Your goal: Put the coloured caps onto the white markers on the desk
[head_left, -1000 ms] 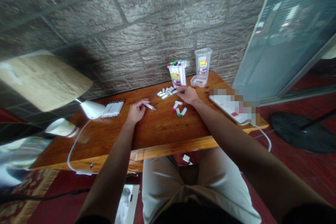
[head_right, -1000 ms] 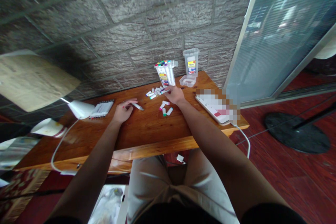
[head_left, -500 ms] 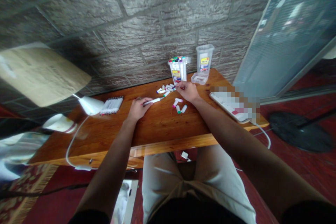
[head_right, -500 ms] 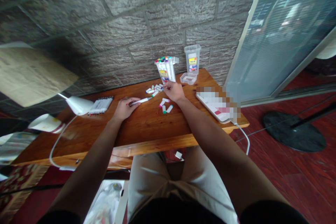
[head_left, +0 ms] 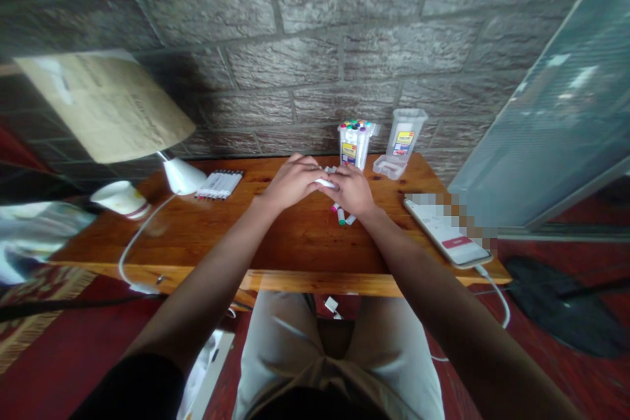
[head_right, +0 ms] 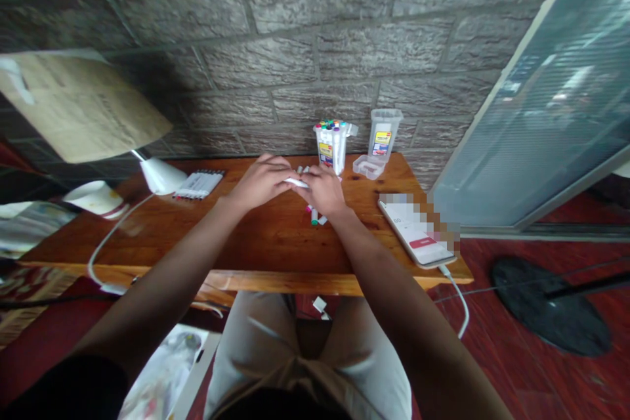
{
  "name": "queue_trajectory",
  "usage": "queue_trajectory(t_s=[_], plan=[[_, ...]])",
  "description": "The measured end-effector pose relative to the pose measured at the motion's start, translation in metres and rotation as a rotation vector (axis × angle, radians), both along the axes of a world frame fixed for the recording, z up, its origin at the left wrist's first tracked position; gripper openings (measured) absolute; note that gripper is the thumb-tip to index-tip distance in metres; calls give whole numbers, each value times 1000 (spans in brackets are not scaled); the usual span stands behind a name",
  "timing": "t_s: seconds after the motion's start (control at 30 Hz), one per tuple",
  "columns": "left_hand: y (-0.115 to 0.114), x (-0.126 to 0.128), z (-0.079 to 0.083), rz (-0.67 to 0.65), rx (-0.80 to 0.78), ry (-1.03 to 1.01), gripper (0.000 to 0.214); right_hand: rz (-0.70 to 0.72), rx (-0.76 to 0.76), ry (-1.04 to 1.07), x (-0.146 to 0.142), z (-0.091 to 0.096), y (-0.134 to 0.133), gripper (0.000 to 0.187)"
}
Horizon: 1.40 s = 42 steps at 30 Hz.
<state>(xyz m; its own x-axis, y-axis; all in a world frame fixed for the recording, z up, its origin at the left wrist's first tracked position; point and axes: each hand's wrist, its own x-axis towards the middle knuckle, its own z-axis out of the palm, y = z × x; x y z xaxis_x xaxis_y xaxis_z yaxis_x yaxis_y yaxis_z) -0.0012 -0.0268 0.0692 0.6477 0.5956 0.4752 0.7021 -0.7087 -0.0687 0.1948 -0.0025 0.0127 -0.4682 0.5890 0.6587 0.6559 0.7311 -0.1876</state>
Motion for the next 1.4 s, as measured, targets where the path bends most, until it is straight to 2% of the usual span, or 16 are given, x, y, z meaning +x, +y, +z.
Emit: queue_trajectory(t_s=[0.07, 0.1, 0.17, 0.23, 0.27, 0.33, 0.37, 0.43, 0.57, 0.7, 0.87, 1.03, 1.1, 1.17, 1.23, 1.4], plan=[[-5, 9, -3, 29, 60, -103, 23, -102, -26, 12, 0, 3, -4, 27], [-7, 13, -8, 89, 99, -202, 30, -169, -56, 41, 2, 4, -5, 26], [-7, 16, -24, 248, 167, -485, 54, -303, -147, 124, 6, 4, -6, 27], [-2, 13, -45, 328, 122, -745, 69, -356, -226, 206, 11, 2, -4, 31], [2, 10, -54, 344, 42, -870, 70, -331, -246, 236, 13, 0, -3, 32], [11, 1, -68, 402, -221, -1147, 74, -197, -244, 265, 13, -1, -3, 35], [14, -3, -72, 430, -348, -1256, 77, -113, -234, 264, 12, -2, -4, 36], [18, -8, -75, 388, -549, -1354, 73, 38, -215, 233, 6, -2, -6, 40], [10, -6, -71, 123, -917, -1271, 67, 183, -216, 178, -7, -1, -13, 41], [1, 0, -70, -17, -1079, -1127, 59, 256, -255, 172, -8, -5, -13, 41], [2, -1, -68, -14, -1115, -1116, 59, 294, -358, 303, -4, -9, -8, 39], [0, 0, -66, 11, -1100, -1118, 58, 332, -593, 712, -8, -8, -4, 28], [-1, 0, -67, 12, -1093, -1117, 57, 347, -739, 813, -8, -6, -3, 32], [0, -1, -68, 8, -1077, -1097, 54, 368, -868, 818, -7, -4, -5, 38], [1, -2, -69, 2, -1055, -1055, 52, 400, -919, 776, -5, -1, -8, 39], [0, -2, -68, 8, -1012, -991, 47, 426, -863, 700, -6, 1, -13, 36]])
